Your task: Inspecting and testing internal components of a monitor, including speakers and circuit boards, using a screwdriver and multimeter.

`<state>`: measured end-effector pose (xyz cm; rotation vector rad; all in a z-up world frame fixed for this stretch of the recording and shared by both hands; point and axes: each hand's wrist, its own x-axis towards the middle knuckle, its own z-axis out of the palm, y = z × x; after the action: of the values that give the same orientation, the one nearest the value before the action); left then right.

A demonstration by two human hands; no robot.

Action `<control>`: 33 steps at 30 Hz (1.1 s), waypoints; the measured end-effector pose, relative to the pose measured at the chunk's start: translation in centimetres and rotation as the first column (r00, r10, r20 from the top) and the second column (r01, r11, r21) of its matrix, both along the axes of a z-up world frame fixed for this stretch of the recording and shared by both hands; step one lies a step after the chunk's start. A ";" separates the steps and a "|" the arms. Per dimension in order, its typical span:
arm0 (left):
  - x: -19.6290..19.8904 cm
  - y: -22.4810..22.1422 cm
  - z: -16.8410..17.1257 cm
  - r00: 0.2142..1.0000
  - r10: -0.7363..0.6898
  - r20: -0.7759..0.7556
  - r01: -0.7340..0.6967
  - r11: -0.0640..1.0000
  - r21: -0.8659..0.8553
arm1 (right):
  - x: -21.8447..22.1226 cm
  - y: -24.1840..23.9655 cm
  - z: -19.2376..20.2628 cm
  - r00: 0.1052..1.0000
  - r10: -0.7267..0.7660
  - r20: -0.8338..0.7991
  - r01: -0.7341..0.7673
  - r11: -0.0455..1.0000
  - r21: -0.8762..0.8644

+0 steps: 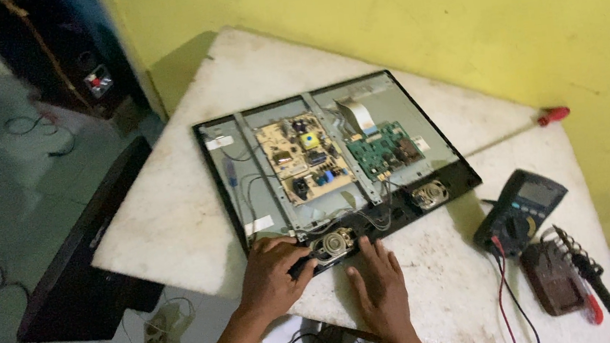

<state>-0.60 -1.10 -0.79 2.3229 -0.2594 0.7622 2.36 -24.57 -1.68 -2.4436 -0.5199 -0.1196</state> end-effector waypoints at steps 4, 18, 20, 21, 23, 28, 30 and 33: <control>-1.0 0.5 -0.5 0.998 -0.055 0.007 0.056 0.997 -0.048 | -1.5 -0.2 -0.4 0.999 0.014 0.045 -0.010 0.997 -0.080; -3.3 8.5 -3.5 0.948 0.301 -0.101 -0.302 0.953 0.007 | -5.4 -7.8 -17.3 0.490 0.071 0.869 0.303 0.921 -0.246; -3.2 8.3 -3.4 0.935 0.343 -0.093 -0.337 0.939 0.070 | -6.1 -7.8 -17.3 0.555 0.046 0.831 0.290 0.925 -0.245; -3.0 8.2 -3.3 0.924 0.373 -0.078 -0.361 0.923 0.132 | -6.6 -7.8 -17.1 0.613 0.015 0.790 0.289 0.926 -0.242; -3.2 8.2 -3.3 0.922 0.376 -0.090 -0.364 0.923 0.122 | -6.3 -6.6 -17.2 0.553 -0.042 0.832 0.325 0.931 -0.169; -3.3 8.4 -3.3 0.913 0.376 -0.157 -0.357 0.924 0.135 | -5.1 -7.1 -17.8 0.384 0.080 0.920 0.312 0.927 -0.211; -3.0 8.4 -4.0 0.931 0.344 -0.125 -0.333 0.937 0.104 | -6.2 -4.8 -14.6 0.475 -0.061 0.878 0.335 0.935 -0.116; -2.8 8.6 -4.1 0.932 0.344 -0.118 -0.329 0.936 0.129 | -6.5 -3.0 -12.6 0.486 -0.151 0.861 0.386 0.921 -0.057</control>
<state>-3.40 7.49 -4.86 2.5447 0.1719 0.7581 -4.17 -27.52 -14.33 -2.5493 -0.5468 -1.5535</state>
